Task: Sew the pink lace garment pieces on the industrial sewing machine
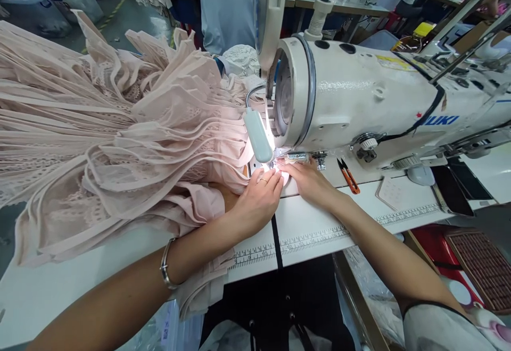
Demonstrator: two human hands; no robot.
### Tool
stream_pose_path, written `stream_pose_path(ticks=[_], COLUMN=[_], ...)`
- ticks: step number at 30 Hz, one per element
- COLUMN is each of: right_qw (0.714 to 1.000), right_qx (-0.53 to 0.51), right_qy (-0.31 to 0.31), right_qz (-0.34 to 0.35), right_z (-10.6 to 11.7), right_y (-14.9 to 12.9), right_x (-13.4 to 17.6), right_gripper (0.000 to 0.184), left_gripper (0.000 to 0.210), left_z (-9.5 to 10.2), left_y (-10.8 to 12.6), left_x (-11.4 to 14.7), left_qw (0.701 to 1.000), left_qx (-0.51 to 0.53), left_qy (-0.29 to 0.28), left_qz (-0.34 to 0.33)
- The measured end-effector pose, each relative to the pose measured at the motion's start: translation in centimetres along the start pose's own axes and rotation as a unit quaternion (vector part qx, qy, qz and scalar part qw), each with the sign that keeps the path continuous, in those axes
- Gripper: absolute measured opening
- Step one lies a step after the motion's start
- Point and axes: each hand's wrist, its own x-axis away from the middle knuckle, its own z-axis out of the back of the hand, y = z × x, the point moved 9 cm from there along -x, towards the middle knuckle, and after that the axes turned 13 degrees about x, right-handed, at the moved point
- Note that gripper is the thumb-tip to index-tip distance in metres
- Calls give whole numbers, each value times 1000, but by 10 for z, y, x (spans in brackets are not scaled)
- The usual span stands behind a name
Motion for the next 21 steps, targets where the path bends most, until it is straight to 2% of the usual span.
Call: stream_pose_path(ticks=[7, 13, 21], right_qw=[1000, 998, 1000], right_qx=[20, 40, 24], right_qy=[11, 55, 13], right_qz=[-11, 16, -14], right_z=[4, 9, 3], right_y=[-5, -7, -4], right_x=[0, -1, -4], right_gripper=[51, 46, 44], left_gripper=[44, 45, 45], left_z=[-4, -6, -3], left_y=[-4, -6, -9], left_x=[0, -1, -3], left_qw=[1000, 1000, 1000], left_qx=[2, 6, 10], left_qy=[-3, 2, -7], left_qz=[2, 12, 23])
